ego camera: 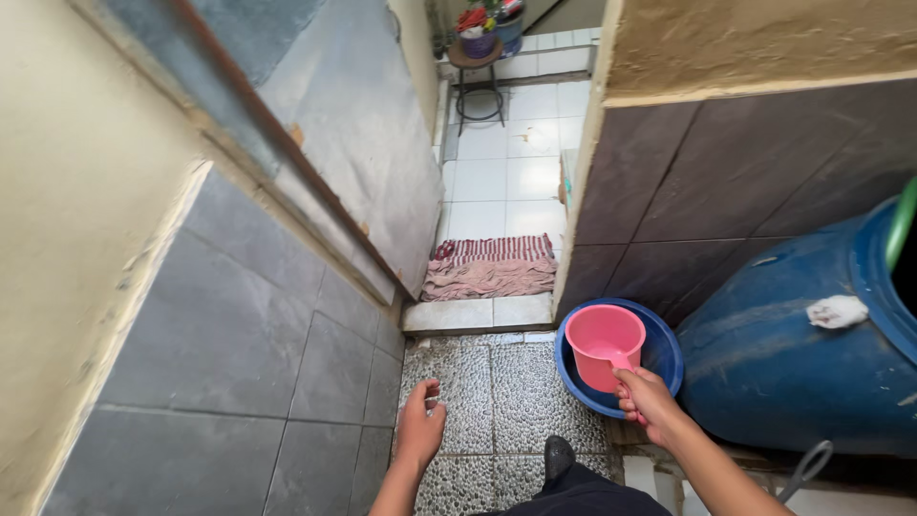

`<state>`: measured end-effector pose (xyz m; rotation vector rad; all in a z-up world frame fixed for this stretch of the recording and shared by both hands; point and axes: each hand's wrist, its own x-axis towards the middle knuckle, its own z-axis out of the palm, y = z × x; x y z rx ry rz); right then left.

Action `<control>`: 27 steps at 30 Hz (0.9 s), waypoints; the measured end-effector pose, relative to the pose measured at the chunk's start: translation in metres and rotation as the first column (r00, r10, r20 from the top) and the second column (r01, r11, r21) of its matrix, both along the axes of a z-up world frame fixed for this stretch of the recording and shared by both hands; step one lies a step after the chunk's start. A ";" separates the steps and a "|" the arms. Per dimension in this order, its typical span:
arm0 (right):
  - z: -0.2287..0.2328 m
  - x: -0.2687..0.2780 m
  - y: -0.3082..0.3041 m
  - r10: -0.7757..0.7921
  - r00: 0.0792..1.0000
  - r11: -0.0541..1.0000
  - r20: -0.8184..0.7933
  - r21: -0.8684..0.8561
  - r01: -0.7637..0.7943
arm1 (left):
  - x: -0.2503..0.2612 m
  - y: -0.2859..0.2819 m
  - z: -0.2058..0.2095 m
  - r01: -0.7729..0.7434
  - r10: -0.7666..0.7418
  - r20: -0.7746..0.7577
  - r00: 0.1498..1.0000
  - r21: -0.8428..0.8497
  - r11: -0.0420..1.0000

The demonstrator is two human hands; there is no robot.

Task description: The person scoops water from a large blue barrel using a pink cup and pours it onto the lower section of a tiled wall. They then use a yellow scrub brush to scrub the wet tiles and the grout lines along the wall's base.

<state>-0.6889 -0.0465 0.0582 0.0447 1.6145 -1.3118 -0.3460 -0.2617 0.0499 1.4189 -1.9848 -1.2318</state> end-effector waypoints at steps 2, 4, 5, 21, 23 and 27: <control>0.020 -0.011 0.018 -0.009 1.000 1.000 -0.026 -0.003 0.009 | -0.038 -0.005 0.005 0.093 -0.093 0.008 0.996 -0.017 0.996; 0.040 -0.020 0.036 -0.034 0.999 0.999 -0.040 -0.021 0.034 | -0.071 -0.006 0.008 0.195 -0.194 0.009 0.981 -0.036 0.980; 0.049 -0.024 0.045 -0.055 0.998 0.998 -0.042 -0.042 0.053 | -0.089 -0.006 0.009 0.249 -0.249 0.005 0.969 -0.051 0.967; 0.134 -0.011 0.125 -0.561 0.820 0.808 -0.117 -0.291 0.512 | -0.262 -0.011 0.016 0.743 -0.742 -0.055 0.668 -0.001 0.669; 0.145 -0.013 0.128 -0.647 0.748 0.742 -0.150 -0.350 0.571 | -0.277 -0.016 0.022 0.771 -0.770 -0.068 0.635 -0.010 0.637; 0.155 -0.019 0.128 -0.762 0.599 0.644 -0.247 -0.385 0.661 | -0.306 -0.028 0.031 0.817 -0.815 -0.068 0.575 -0.004 0.577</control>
